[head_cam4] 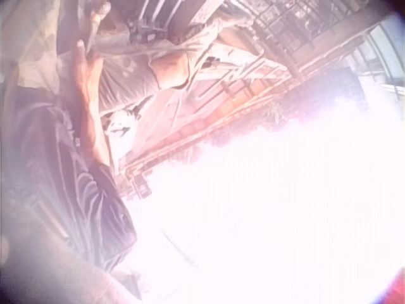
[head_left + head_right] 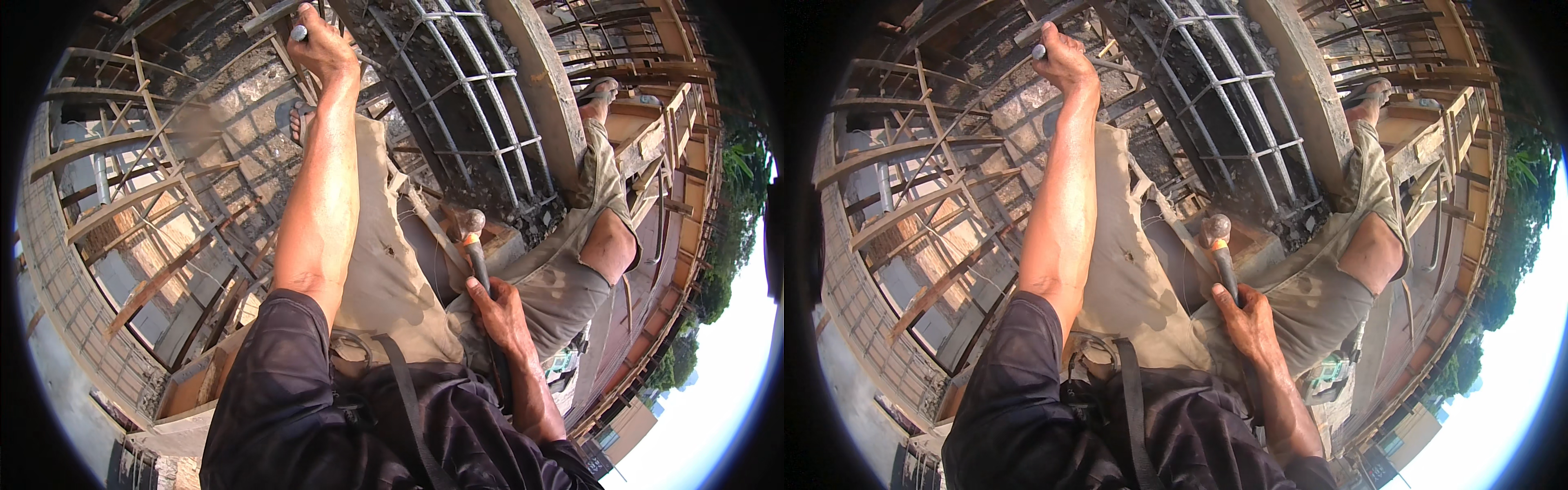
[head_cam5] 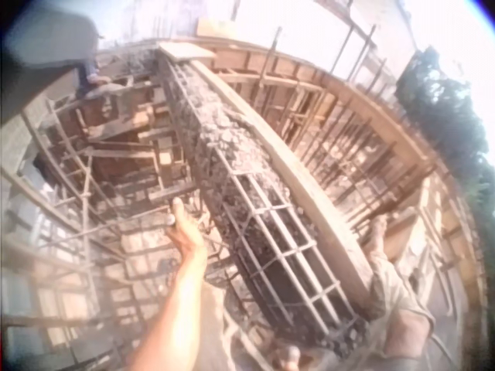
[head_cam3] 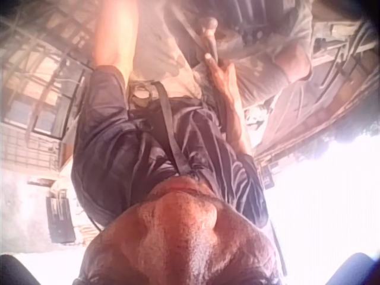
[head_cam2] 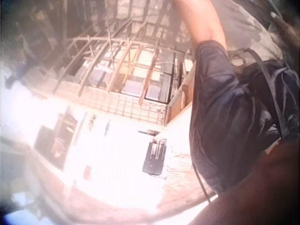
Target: The person uses a hammer to drive metal rods into a concrete and steel reinforcement structure on a construction site.
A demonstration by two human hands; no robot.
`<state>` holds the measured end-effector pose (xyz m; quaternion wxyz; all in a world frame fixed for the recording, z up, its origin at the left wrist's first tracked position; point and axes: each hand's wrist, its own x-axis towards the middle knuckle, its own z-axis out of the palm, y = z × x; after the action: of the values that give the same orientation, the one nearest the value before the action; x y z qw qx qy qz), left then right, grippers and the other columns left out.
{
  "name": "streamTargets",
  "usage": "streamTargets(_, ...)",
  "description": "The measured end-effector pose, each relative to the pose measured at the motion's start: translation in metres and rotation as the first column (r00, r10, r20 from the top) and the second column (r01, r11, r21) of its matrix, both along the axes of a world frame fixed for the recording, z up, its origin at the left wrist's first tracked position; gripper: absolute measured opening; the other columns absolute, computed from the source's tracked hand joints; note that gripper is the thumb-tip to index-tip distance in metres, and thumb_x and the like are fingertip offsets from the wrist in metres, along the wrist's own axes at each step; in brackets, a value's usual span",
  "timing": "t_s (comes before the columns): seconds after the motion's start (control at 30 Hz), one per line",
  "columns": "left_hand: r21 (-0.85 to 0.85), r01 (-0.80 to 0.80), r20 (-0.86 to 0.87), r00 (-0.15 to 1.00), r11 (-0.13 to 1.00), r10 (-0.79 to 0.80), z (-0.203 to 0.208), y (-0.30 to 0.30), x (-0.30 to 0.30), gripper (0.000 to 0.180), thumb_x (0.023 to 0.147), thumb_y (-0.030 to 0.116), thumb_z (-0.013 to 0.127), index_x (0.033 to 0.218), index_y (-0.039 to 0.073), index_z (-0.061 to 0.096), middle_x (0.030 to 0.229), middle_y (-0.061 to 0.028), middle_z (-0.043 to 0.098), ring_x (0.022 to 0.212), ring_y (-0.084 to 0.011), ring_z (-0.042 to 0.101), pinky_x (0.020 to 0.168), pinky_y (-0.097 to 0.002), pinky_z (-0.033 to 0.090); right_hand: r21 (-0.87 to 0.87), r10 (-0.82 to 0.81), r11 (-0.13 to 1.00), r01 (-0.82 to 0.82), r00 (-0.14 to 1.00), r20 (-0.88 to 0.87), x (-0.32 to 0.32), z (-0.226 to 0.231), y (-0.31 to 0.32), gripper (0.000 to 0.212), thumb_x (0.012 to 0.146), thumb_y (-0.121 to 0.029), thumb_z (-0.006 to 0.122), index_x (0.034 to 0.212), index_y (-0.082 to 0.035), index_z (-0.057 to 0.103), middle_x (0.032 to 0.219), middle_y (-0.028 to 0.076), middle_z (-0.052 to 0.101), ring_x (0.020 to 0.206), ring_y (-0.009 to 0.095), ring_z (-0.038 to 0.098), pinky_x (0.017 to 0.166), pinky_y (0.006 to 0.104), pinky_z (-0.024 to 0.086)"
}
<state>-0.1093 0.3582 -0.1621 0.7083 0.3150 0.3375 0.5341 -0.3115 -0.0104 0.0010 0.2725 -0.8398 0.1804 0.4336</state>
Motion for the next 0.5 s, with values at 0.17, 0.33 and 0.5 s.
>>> streamTargets(0.17, -0.098, 0.028, -0.194, 0.98, 0.995, -0.047, 0.004, -0.045, 0.014, 0.038, 0.101, 0.038, 0.055, 0.078, 0.009, 0.05, 0.064, 0.0019, 0.033, 0.054, -0.012, 0.038, 0.073, -0.043, 0.018, -0.012, 0.023, 1.0, -0.023, 0.999, 0.03, -0.001, -0.005, -0.006, 0.057, 0.093, -0.05, 0.065, 0.097, 0.006, 0.066, 0.066, 0.001, 0.053, 0.061, 0.011, 0.048, 0.057, 0.0319, 0.041)
streamTargets(0.33, -0.119, -0.066, -0.382, 0.924, 0.991, 0.016, 0.004, -0.095, 0.0, 0.051, 0.104, 0.035, 0.047, 0.068, -0.001, 0.047, 0.062, -0.0003, 0.043, 0.06, -0.0142, 0.033, 0.059, -0.0358, 0.041, -0.024, 0.026, 0.999, -0.026, 1.0, 0.014, 0.001, -0.004, -0.003, 0.057, 0.093, -0.05, 0.065, 0.098, 0.006, 0.066, 0.066, 0.001, 0.052, 0.061, 0.012, 0.047, 0.057, 0.0323, 0.041)
streamTargets(0.5, 0.121, 0.355, -0.568, 0.791, 0.927, -0.228, 0.009, -0.201, -0.036, 0.048, 0.107, 0.033, 0.044, 0.082, -0.006, 0.058, 0.09, -0.0141, 0.059, 0.08, -0.0273, 0.057, 0.076, -0.042, 0.046, -0.013, 0.052, 0.999, -0.051, 0.997, 0.05, -0.001, -0.004, -0.006, 0.056, 0.093, -0.049, 0.065, 0.098, 0.006, 0.066, 0.065, 0.001, 0.052, 0.059, 0.01, 0.046, 0.054, 0.0312, 0.038)
